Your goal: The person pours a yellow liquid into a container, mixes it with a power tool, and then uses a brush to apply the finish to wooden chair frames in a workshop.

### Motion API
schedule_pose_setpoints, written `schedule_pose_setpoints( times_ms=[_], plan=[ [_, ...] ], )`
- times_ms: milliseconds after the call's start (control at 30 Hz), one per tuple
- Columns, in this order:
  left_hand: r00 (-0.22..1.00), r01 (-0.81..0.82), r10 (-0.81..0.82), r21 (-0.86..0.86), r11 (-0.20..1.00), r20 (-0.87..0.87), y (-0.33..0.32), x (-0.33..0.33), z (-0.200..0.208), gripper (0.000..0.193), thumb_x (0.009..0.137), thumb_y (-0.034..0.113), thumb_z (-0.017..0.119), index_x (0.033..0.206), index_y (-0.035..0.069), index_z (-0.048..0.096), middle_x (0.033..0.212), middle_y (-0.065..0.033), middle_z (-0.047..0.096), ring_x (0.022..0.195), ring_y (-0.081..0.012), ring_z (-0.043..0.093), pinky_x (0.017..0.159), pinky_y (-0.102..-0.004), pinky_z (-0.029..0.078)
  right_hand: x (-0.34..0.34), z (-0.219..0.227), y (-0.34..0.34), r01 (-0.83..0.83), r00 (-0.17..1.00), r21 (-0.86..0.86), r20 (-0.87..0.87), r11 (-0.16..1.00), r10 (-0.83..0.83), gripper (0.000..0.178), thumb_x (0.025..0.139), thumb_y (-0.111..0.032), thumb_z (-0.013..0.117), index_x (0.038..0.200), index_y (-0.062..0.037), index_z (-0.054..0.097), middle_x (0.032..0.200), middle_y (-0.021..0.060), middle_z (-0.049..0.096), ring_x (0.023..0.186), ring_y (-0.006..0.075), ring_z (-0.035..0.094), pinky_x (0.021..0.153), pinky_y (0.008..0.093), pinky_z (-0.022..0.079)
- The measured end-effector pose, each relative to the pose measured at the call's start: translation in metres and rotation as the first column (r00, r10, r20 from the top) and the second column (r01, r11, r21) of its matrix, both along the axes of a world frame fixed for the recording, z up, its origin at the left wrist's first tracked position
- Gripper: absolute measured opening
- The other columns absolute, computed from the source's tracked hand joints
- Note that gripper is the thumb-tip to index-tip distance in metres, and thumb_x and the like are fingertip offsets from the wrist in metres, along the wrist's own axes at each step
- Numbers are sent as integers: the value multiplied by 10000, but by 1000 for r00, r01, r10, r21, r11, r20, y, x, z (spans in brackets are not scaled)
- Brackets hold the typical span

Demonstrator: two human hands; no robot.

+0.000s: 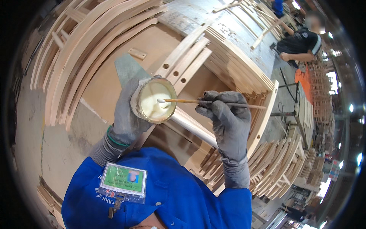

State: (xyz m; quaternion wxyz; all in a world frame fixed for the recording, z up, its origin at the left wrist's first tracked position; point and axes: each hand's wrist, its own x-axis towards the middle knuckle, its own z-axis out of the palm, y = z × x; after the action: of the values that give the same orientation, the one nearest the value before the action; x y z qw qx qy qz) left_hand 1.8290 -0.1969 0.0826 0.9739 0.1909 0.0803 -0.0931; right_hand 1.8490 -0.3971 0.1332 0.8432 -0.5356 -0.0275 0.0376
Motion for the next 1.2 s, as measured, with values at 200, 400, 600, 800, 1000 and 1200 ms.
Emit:
schedule_pose_setpoints(
  times_ms=[200, 400, 600, 800, 1000, 1200],
  plan=[
    [966, 257, -257, -34, 966, -16, -43, -8, -13, 546, 959, 441, 266, 1263, 27, 453, 1179, -122, 555, 1071, -254, 554, 919, -391, 466, -30, -33, -46, 129, 954, 110, -284, 986, -93, 165, 877, -103, 564, 981, 16, 516, 921, 171, 609, 809, 237, 645, 695, 346, 583],
    [922, 362, -361, -24, 932, -141, -84, -19, -13, 547, 941, 504, 299, 1257, 90, 466, 1155, -124, 562, 1044, -287, 559, 884, -469, 477, -58, -58, -94, 220, 923, 321, -375, 921, -90, 192, 893, -105, 550, 1035, 18, 513, 902, 145, 609, 794, 237, 640, 707, 330, 572],
    [928, 350, -339, 50, 935, -157, -98, -26, -5, 539, 934, 517, 317, 1251, 106, 464, 1135, -124, 560, 1011, -301, 570, 884, -470, 482, -67, -39, -204, 604, 797, -86, 105, 793, -595, 186, 914, -149, 531, 884, 31, 568, 738, 120, 620, 659, 173, 633, 597, 279, 551],
    [932, 343, -335, 39, 938, -136, -99, -28, -6, 537, 942, 489, 307, 1241, 71, 460, 1145, -131, 551, 1023, -285, 570, 851, -482, 501, -56, -34, -270, 659, 737, -547, 333, 517, -588, 179, 843, -134, 645, 863, 32, 580, 734, 92, 623, 646, 135, 623, 576, 256, 531],
    [934, 329, -316, 57, 943, -169, -100, -31, -5, 549, 930, 516, 326, 1259, 94, 449, 1135, -160, 549, 1017, -326, 565, 883, -484, 484, -37, -48, -277, 545, 834, -662, 366, 515, -412, 188, 833, -146, 664, 863, 28, 599, 724, 69, 636, 612, 101, 592, 561, 233, 492],
    [956, 247, -228, 89, 965, -185, -98, -31, -9, 563, 924, 520, 350, 1272, 84, 429, 1158, -179, 529, 1034, -339, 552, 894, -493, 475, -39, -39, -260, 482, 876, -835, 454, 264, -162, 183, 826, -181, 659, 811, -11, 590, 606, 67, 593, 517, 107, 524, 503, 250, 401]
  ],
)
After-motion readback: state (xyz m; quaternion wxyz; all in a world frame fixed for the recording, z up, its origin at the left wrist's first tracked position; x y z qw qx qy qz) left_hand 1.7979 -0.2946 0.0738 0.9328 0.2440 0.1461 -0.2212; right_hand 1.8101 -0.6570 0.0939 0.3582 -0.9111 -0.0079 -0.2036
